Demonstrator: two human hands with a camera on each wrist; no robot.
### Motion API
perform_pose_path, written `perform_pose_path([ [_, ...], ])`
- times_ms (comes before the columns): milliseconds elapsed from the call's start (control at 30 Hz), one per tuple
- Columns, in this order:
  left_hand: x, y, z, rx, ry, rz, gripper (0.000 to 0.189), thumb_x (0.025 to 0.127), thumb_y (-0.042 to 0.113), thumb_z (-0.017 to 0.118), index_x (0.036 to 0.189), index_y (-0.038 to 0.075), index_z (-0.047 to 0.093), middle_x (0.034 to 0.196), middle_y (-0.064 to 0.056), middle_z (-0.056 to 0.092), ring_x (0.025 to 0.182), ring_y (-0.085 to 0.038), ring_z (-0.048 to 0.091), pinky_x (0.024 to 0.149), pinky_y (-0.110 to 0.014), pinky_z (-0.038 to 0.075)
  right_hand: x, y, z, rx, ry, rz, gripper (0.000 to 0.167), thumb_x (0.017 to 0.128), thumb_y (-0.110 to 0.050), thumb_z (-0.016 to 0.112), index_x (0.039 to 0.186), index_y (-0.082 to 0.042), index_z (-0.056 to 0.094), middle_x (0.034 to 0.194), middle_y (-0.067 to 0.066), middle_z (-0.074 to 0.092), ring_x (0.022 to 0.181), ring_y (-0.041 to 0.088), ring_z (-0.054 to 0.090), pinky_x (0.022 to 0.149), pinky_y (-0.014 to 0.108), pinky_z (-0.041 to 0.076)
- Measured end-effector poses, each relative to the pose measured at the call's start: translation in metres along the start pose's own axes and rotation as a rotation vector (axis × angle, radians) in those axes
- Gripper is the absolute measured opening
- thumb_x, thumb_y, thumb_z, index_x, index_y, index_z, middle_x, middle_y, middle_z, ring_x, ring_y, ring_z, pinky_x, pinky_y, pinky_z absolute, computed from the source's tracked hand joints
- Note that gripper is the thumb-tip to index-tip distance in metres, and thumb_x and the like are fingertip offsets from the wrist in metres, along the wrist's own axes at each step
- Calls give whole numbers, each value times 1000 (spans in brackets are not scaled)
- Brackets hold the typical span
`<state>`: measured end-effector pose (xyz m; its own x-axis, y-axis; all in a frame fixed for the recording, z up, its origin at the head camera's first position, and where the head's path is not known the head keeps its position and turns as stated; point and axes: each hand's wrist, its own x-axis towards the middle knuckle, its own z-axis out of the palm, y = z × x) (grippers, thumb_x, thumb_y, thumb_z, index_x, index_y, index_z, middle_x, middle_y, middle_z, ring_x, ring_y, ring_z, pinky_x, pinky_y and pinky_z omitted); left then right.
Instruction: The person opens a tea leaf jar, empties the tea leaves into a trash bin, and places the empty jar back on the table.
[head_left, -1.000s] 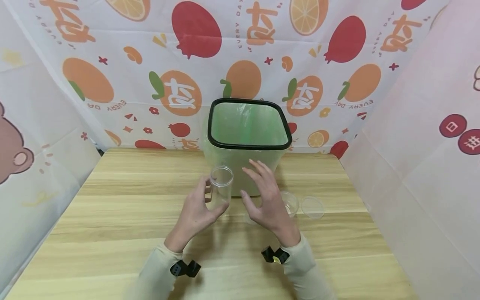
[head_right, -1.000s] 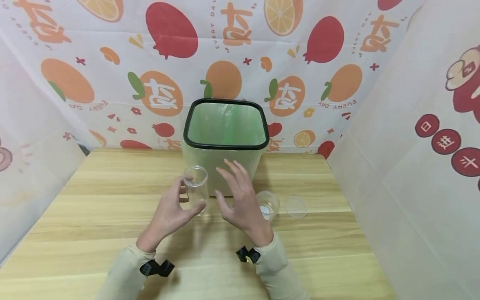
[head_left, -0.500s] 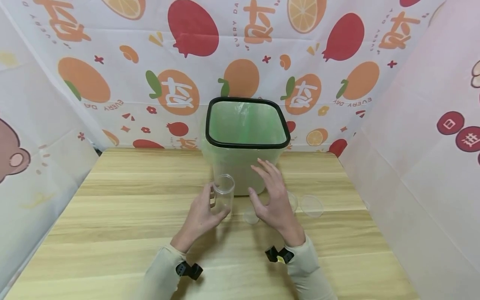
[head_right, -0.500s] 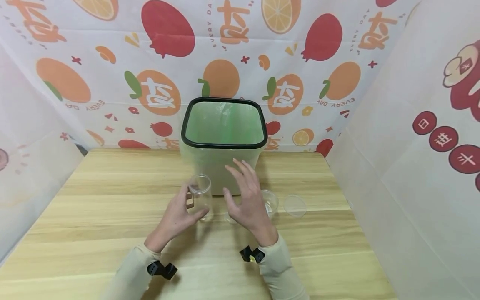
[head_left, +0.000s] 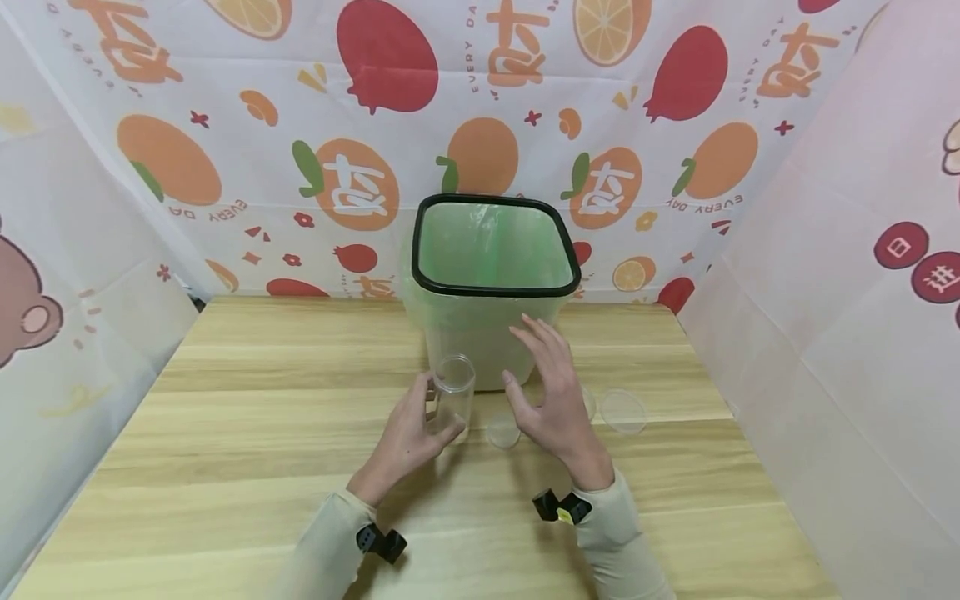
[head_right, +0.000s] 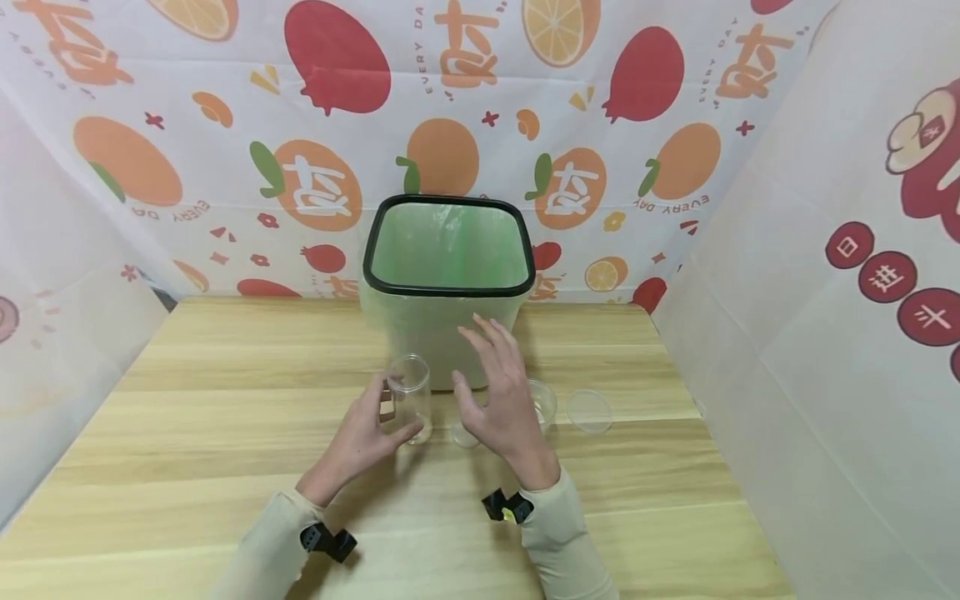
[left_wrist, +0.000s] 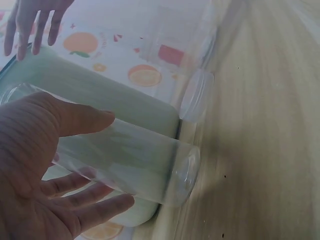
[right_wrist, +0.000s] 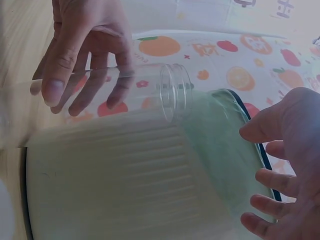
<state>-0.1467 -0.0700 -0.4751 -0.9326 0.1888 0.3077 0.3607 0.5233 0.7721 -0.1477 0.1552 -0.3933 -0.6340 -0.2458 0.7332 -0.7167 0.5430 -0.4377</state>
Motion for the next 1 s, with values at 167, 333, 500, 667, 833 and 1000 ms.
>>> perform_pose_path([
  [167,0,-2,-7,0,-19,-20,88,76,25,90,145,8,40,131,-17,60,117,-34,62,95,-47,58,2,2,-2,3,5,15,55,88,-5,69,141,-3,53,154,18,49,147,37,40,124,52,30],
  [333,0,8,-31,-32,62,30,81,86,34,81,148,4,39,138,-21,57,124,-38,58,101,-54,52,7,1,-11,5,31,29,54,90,-5,68,142,-2,53,155,17,47,148,35,39,124,52,30],
  [500,5,46,-61,89,441,318,51,102,25,57,143,-5,47,137,-25,58,126,-39,55,105,-50,45,14,-8,-29,-15,125,-5,49,92,-6,63,140,2,55,153,22,49,147,40,40,124,55,30],
  [667,4,96,-68,270,707,590,54,107,37,44,136,-8,54,136,-26,59,129,-43,50,116,-47,35,17,-33,-35,-92,224,-109,40,100,-15,51,134,4,59,147,26,54,141,48,44,122,58,30],
  [833,-7,119,-46,400,713,740,50,108,33,41,132,-8,56,134,-28,59,129,-46,47,119,-48,30,4,-57,-18,-205,239,-190,45,107,-29,39,133,0,62,145,24,56,141,45,44,119,54,30],
  [1000,-23,115,-19,466,597,701,48,108,30,37,136,-3,57,139,-25,59,132,-45,48,122,-50,26,-17,-61,5,-254,182,-197,45,108,-28,34,135,-4,62,147,20,55,143,42,42,111,61,32],
])
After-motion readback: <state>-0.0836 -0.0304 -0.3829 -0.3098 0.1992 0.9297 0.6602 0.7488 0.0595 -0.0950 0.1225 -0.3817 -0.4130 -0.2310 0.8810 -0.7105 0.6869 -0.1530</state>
